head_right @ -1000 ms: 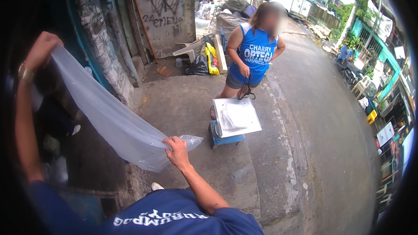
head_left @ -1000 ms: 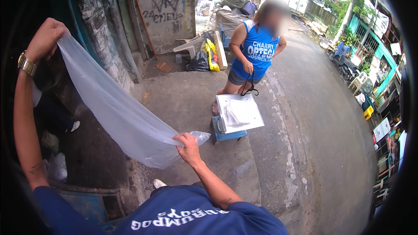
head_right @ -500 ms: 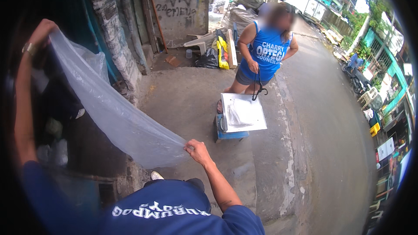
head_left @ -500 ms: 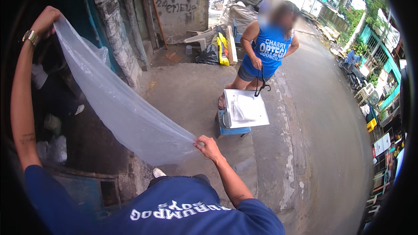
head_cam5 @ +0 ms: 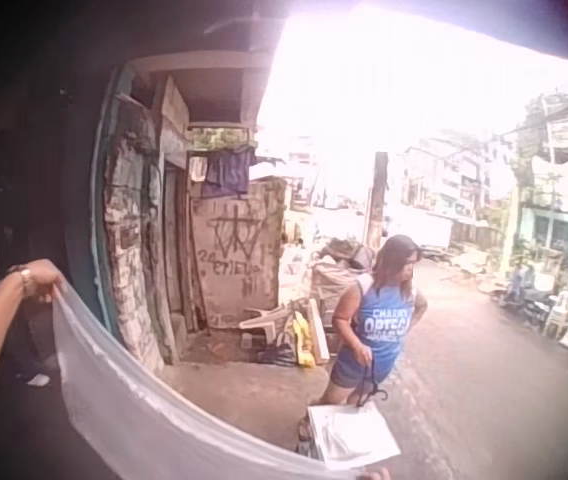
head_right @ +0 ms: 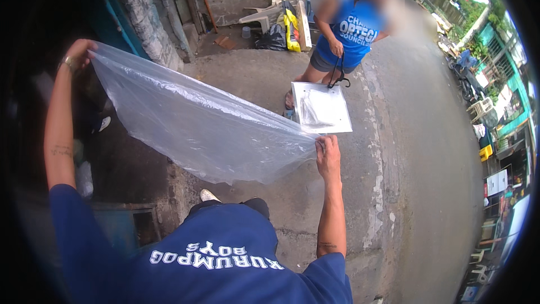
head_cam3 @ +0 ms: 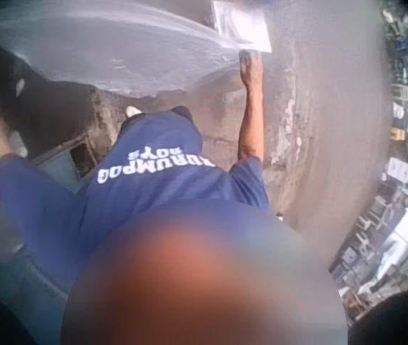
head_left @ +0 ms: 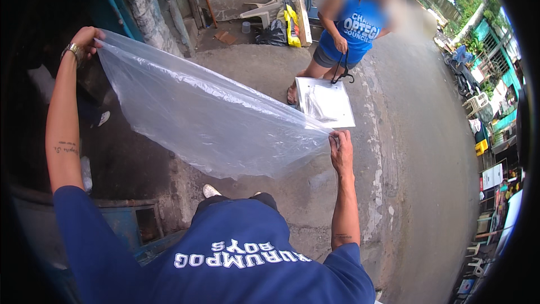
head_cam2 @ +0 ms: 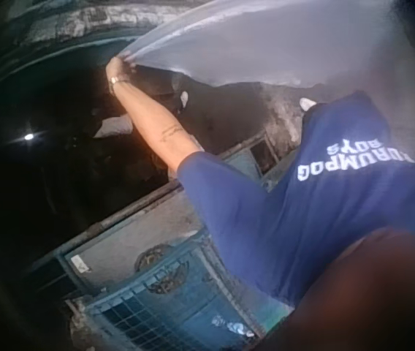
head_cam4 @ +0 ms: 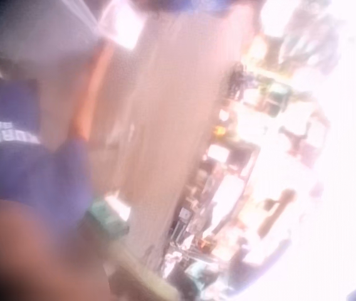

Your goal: The person wraps a white rectangular object in a clear plastic sheet. They unfold the plastic, place the object inside, fold the edges, and hand the wrapped package to a woman standing nearby.

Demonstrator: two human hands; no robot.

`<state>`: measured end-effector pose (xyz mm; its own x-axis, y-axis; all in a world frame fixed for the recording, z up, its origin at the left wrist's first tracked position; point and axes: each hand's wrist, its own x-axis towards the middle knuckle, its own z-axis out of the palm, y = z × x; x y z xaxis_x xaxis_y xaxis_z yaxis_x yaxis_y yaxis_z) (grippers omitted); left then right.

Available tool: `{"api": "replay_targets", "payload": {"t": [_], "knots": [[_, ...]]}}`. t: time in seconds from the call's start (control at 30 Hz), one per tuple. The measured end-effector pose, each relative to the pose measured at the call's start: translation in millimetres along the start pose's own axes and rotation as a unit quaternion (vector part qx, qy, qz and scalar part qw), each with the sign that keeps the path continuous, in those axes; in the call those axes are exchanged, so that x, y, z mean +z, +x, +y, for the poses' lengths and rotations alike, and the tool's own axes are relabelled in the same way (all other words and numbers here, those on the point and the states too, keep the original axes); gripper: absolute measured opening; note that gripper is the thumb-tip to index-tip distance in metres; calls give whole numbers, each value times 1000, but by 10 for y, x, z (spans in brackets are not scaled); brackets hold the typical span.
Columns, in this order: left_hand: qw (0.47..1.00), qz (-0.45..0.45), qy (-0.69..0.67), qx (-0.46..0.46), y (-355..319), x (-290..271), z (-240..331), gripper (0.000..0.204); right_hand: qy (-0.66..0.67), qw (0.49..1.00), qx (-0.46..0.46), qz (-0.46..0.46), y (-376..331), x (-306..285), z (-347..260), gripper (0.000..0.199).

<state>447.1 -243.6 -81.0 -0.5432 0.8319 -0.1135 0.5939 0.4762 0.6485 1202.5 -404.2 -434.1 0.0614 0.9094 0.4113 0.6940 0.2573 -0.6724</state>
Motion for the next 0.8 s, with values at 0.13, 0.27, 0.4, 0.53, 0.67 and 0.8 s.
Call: {"api": "replay_targets", "payload": {"t": [0.13, 0.27, 0.4, 0.53, 0.67, 0.8], "knots": [[999, -13, -21, -24, 259, 423, -146, 19, -64, 997, -3, -30, -79, -460, 18, 17], [998, -27, -39, -27, 353, 748, -132, 16, -100, 994, 35, 12, -130, -796, 87, 10], [997, -41, -63, -2, 342, 978, 7, 21, -63, 992, 84, 64, -95, -1060, 173, 11], [988, -93, -120, 29, 143, 1106, 234, 27, -36, 975, 120, 184, -284, -1158, 411, 7], [969, -172, -131, 115, -401, 1205, 512, 35, -13, 972, 229, -46, -905, -868, 831, 11], [876, -361, -178, 265, -1223, 1749, 646, 57, -107, 953, 246, -142, -1078, -375, 850, 28]]}}
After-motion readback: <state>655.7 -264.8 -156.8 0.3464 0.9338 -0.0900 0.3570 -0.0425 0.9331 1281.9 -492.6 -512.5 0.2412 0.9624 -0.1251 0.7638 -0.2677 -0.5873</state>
